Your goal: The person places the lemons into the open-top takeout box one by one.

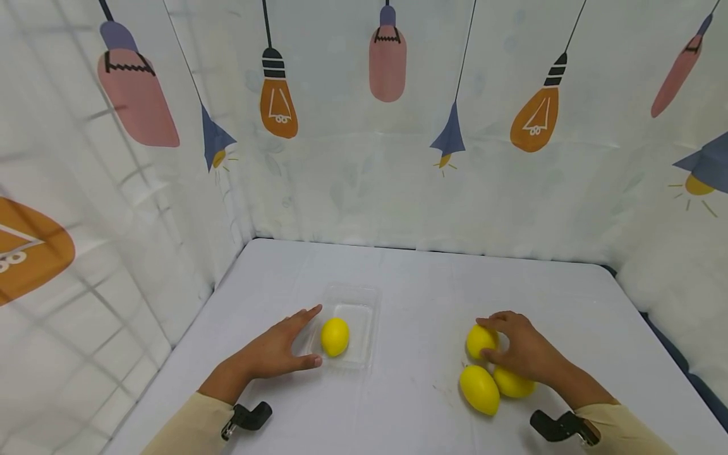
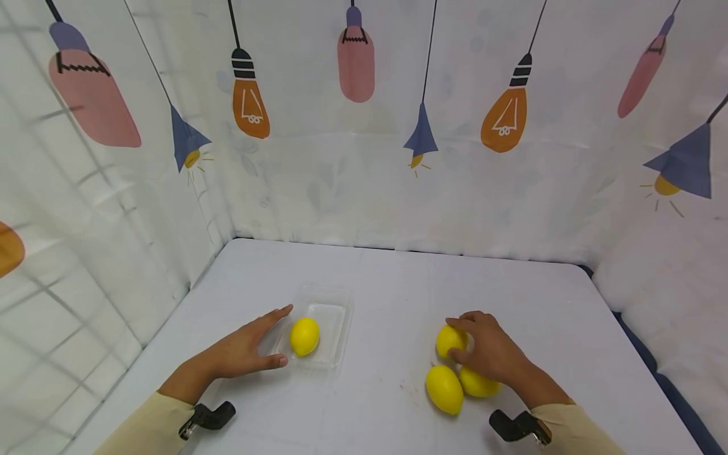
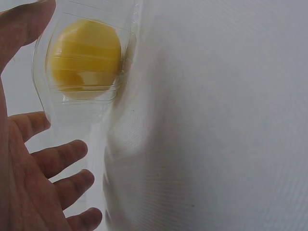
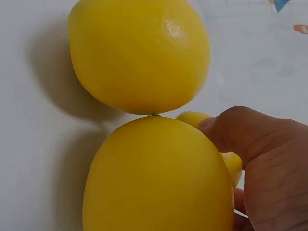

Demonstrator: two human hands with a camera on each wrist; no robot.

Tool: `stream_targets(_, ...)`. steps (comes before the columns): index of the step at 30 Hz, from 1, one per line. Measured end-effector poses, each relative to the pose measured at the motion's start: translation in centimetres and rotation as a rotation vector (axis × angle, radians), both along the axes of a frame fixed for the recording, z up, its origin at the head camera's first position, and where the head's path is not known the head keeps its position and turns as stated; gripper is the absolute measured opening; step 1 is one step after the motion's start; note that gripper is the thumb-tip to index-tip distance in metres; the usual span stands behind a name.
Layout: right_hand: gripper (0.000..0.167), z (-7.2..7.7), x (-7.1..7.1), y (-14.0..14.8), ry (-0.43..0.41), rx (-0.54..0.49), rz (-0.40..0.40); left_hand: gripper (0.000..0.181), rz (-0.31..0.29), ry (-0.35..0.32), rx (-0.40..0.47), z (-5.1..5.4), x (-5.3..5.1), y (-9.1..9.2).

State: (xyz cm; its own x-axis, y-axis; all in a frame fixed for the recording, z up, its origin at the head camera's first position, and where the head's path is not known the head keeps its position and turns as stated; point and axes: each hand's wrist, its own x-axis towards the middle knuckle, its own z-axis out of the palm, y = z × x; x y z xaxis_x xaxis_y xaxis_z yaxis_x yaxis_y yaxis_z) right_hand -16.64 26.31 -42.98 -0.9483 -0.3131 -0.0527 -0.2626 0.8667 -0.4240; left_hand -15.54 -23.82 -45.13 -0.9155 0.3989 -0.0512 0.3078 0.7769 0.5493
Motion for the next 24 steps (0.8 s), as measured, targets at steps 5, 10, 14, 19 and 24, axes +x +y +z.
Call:
stream_targets(5, 0.064, -0.11, 0.03, 0.12, -0.008, -0.004, 0.036, 0.103, -0.008, 0.009, 0.007, -0.03, 0.04, -0.14)
stream_targets(10, 0.068, -0.17, -0.12, 0.08, -0.018, -0.028, 0.054, 0.103, -0.010, 0.016, 0.013, 0.02, 0.18, -0.21)
stream_targets(14, 0.073, -0.10, -0.27, 0.01, -0.033, -0.043, 0.053, 0.102, -0.006, 0.014, 0.009, 0.02, 0.26, -0.19)
stream_targets(19, 0.073, 0.10, -0.49, -0.16, -0.054, -0.050, 0.036, 0.103, -0.007, 0.008, 0.006, 0.02, 0.22, -0.15)
stream_targets(24, 0.074, 0.40, -0.66, -0.34, -0.075, -0.024, 0.000, 0.102, -0.014, 0.008, 0.005, 0.20, 0.05, -0.08)
